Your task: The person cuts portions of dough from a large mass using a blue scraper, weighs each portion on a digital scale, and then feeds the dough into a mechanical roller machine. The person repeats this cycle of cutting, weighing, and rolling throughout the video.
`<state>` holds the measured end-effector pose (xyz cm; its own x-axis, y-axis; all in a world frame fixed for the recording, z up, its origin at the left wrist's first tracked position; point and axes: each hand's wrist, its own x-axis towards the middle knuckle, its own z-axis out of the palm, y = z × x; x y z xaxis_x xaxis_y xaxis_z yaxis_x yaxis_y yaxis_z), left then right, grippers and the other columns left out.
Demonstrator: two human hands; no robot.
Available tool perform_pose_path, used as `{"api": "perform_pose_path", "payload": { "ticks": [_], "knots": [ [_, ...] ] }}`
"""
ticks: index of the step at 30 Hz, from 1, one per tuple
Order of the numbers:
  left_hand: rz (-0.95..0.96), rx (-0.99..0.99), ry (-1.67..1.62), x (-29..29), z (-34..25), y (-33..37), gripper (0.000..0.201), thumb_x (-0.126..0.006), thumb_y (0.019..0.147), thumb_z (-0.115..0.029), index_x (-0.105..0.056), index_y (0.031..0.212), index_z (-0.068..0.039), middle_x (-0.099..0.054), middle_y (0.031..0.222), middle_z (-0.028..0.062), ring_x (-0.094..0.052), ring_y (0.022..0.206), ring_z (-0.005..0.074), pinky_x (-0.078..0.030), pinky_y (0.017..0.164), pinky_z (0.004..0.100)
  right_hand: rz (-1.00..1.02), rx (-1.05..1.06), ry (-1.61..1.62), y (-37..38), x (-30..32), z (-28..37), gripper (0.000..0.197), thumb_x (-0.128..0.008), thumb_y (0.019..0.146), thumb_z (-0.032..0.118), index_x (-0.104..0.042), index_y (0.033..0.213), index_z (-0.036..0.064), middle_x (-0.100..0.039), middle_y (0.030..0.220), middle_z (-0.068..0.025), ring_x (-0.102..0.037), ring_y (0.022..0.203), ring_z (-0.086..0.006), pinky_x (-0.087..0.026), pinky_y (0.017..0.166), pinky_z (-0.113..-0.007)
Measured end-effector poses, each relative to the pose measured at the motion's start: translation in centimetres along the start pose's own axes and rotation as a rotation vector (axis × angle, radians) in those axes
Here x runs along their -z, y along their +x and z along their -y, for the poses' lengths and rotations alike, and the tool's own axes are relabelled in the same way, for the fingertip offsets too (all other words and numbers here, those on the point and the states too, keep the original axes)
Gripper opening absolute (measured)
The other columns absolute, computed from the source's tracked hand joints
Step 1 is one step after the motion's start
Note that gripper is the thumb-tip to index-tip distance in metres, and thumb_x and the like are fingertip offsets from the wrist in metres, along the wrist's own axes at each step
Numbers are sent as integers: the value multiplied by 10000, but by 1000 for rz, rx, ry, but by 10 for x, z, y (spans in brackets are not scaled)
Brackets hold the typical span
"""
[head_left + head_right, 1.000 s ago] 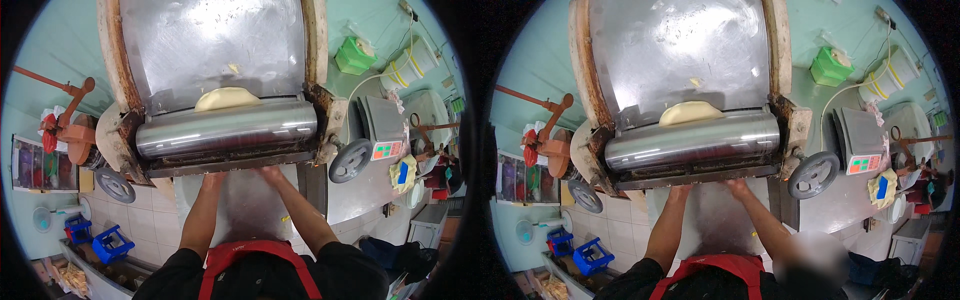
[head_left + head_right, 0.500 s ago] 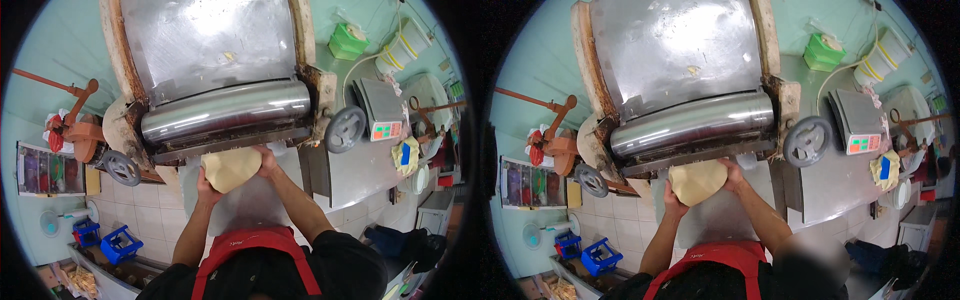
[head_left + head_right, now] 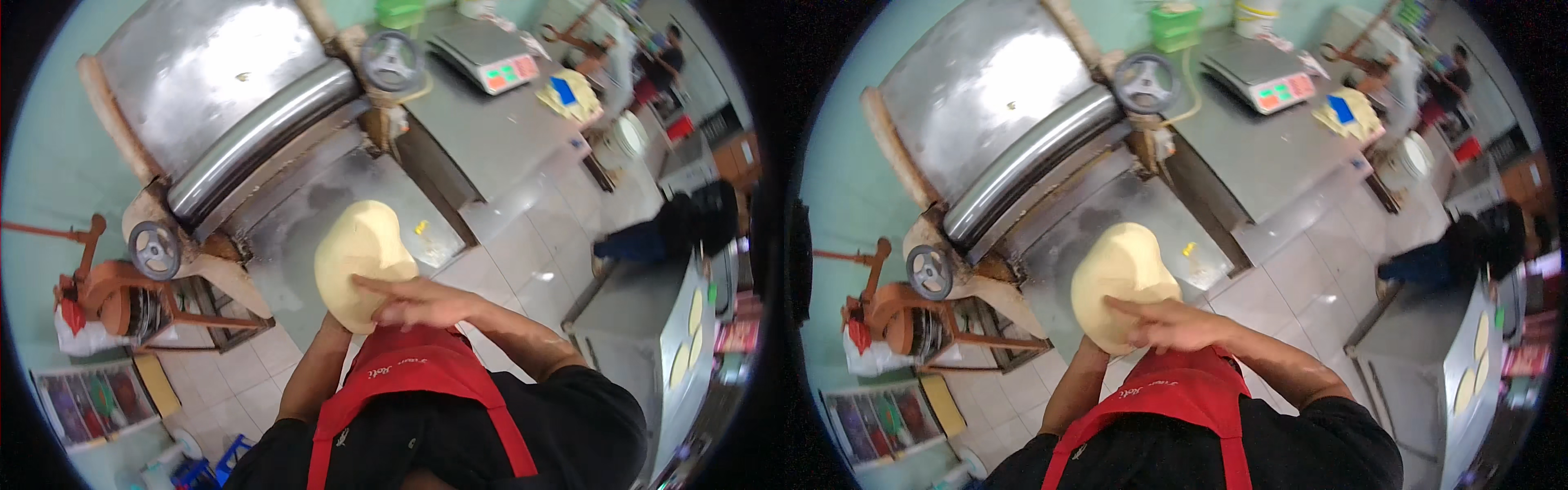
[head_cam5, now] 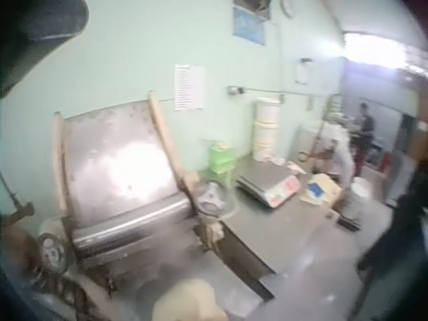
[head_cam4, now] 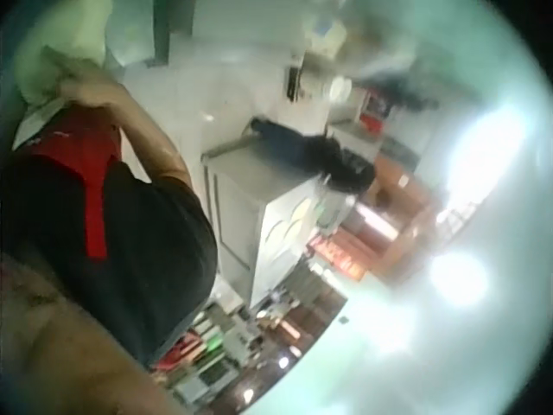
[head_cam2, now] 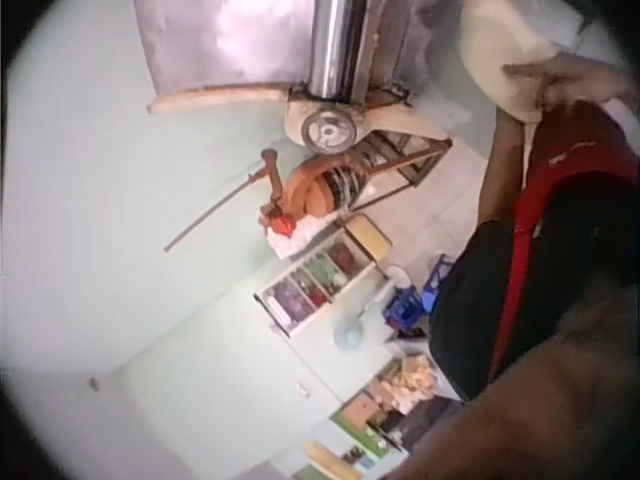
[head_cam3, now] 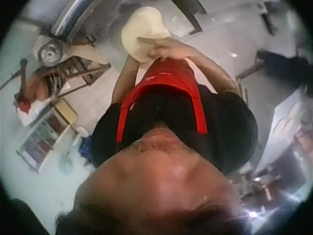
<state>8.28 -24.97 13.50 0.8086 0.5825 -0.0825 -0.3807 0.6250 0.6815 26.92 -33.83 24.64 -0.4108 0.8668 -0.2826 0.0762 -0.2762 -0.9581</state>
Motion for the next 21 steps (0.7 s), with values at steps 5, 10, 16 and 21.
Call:
{"api": "perform_pose_path", "payload": {
  "ticks": [5, 10, 16, 21],
  "knots": [
    [366, -257, 719, -107, -8, 3, 668, -621, 993, -165, -399, 1605, -16, -342, 1715, 188, -305, 1592, 337, -221, 1299, 512, -528, -132, 485, -81, -15, -78, 461, -591, 1071, 152, -529, 1516, 45, -690, 1291, -130, -709, 1113, -232, -637, 888, -397],
    [67, -347, 569, -154, 25, 9, 722, -643, 1023, -219, -333, 1629, 20, -332, 1712, 181, -362, 1554, 318, -290, 1269, 452, -578, 413, 1084, -149, -56, -135, 524, -570, 1096, 215, -436, 1585, 81, -577, 1453, -111, -606, 1278, -241, -541, 1038, -409],
    [153, 564, -147, -165, 132, -5, 562, -514, 1114, -409, -519, 1524, -25, -604, 1508, 153, -557, 1406, 316, -404, 1204, 492, -642, 808, 1154, -227, -81, -178, 607, -545, 1127, 291, -325, 1668, 125, -441, 1648, -89, -483, 1475, -252, -425, 1217, -424],
    [327, 604, 95, -222, 203, 19, 580, -553, 1111, -428, -501, 1528, -29, -663, 1428, 135, -683, 1242, 279, -562, 1040, 454, -572, 814, 1037, -362, -67, -149, 628, -547, 1134, 253, -277, 1690, 144, -379, 1701, -58, -412, 1533, -188, -366, 1264, -386]
  ]
}}
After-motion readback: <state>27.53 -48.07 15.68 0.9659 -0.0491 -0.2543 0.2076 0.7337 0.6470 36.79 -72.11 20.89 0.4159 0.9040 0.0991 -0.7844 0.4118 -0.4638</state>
